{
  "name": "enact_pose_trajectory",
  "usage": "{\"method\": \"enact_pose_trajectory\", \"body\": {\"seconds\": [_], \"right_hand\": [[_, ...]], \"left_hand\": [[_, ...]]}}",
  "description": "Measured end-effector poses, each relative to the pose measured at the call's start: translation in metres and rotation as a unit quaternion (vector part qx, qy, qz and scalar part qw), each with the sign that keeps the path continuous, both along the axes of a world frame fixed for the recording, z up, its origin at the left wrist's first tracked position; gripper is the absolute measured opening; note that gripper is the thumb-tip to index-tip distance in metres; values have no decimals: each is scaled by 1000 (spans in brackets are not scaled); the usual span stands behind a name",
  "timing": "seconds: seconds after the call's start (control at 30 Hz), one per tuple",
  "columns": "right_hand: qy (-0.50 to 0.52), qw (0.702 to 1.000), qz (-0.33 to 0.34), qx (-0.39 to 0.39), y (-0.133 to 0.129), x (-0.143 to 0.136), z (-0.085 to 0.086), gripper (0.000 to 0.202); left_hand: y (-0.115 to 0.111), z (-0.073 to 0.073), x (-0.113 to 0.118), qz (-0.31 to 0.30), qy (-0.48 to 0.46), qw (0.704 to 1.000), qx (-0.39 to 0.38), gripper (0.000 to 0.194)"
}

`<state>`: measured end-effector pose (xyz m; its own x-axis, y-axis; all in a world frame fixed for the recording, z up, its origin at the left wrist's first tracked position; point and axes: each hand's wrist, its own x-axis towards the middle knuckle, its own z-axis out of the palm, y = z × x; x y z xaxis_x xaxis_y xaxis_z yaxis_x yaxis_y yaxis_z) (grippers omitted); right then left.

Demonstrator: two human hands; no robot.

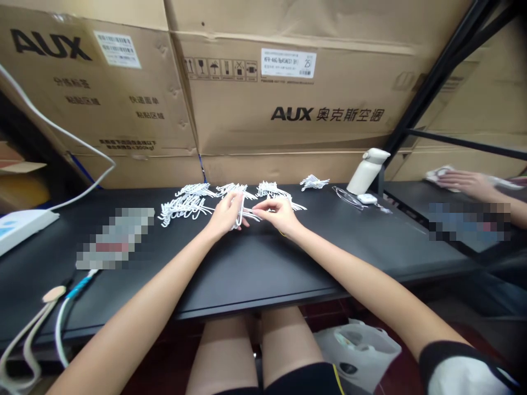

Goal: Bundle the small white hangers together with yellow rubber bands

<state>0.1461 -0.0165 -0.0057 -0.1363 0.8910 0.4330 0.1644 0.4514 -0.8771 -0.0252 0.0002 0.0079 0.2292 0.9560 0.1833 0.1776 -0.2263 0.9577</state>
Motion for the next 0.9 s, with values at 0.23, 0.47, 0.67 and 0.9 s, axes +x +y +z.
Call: {"method": "enact_pose_trajectory", "body": {"seconds": [0.23, 0.47, 0.67, 0.9], "right_hand": [[67, 996, 21, -60, 2, -2, -3, 23], [45, 997, 39, -54, 3, 0, -4, 23], [38, 996, 59, -46, 1, 1, -4, 23], [44, 994, 91, -30, 1, 0, -3, 25]], "left_hand": [[-2, 4, 3, 6, -10, 998, -68, 41], [-4, 6, 4, 7, -30, 998, -63, 37], [-3, 6, 3, 6, -59, 993, -105, 39], [-1, 4, 2, 10, -93, 988, -124, 39]]}}
